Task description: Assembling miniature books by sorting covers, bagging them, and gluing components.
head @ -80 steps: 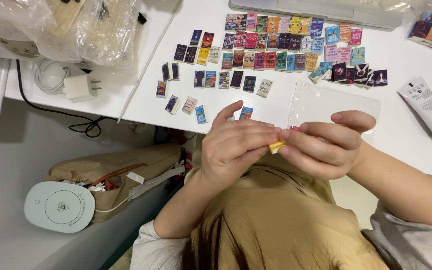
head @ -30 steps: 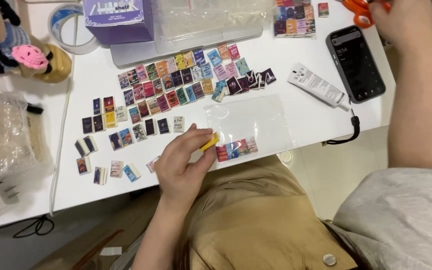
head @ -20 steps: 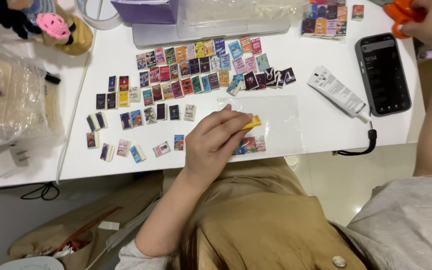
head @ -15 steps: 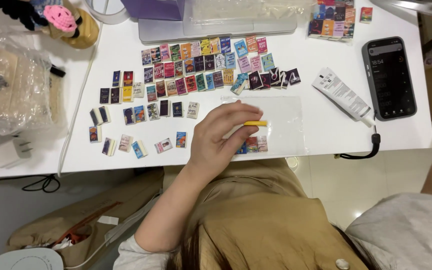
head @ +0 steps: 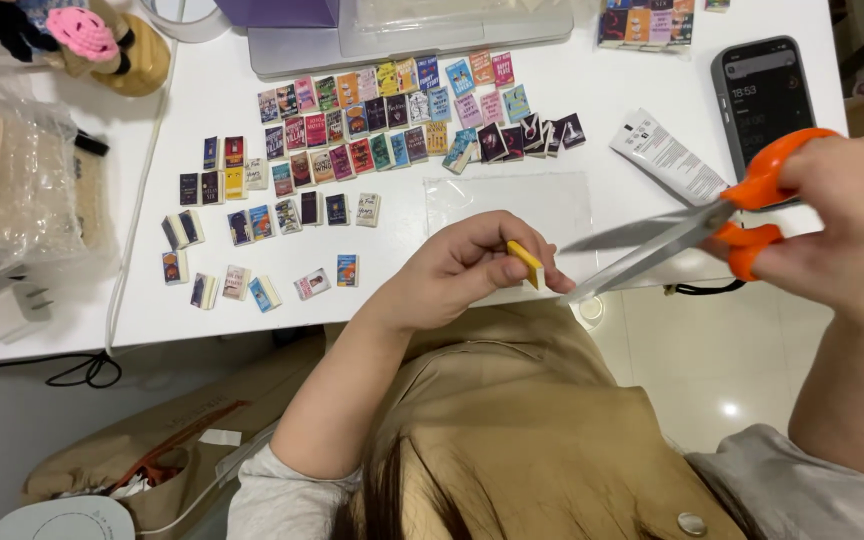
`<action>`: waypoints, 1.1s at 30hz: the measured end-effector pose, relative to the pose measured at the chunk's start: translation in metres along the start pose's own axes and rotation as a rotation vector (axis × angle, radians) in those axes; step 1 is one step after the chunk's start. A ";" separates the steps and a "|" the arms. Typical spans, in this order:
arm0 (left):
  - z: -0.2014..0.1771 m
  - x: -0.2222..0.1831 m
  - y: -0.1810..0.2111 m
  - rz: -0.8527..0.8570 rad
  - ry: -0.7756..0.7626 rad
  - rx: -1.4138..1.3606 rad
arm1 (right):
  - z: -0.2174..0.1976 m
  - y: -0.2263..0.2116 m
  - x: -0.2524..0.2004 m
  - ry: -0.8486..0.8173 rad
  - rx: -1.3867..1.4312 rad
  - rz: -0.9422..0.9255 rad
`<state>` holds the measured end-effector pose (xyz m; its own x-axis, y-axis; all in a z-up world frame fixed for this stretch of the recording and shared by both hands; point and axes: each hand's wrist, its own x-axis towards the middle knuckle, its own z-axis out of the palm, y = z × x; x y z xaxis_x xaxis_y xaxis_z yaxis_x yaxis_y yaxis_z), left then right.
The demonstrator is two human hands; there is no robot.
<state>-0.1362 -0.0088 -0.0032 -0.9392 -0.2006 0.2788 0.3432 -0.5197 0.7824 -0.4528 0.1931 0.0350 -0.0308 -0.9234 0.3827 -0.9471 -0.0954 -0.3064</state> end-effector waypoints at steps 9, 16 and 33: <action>-0.002 -0.007 -0.001 -0.058 -0.026 0.046 | 0.012 -0.013 0.006 -0.018 -0.209 -0.152; 0.000 -0.012 -0.002 -0.108 -0.047 -0.042 | 0.015 -0.017 0.010 0.011 -0.209 -0.163; 0.000 -0.013 -0.003 -0.118 -0.055 -0.068 | 0.016 -0.012 0.003 0.012 -0.241 -0.184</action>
<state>-0.1248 -0.0048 -0.0097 -0.9717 -0.0901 0.2184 0.2286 -0.5921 0.7728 -0.4364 0.1857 0.0262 0.1456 -0.8944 0.4229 -0.9857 -0.1678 -0.0157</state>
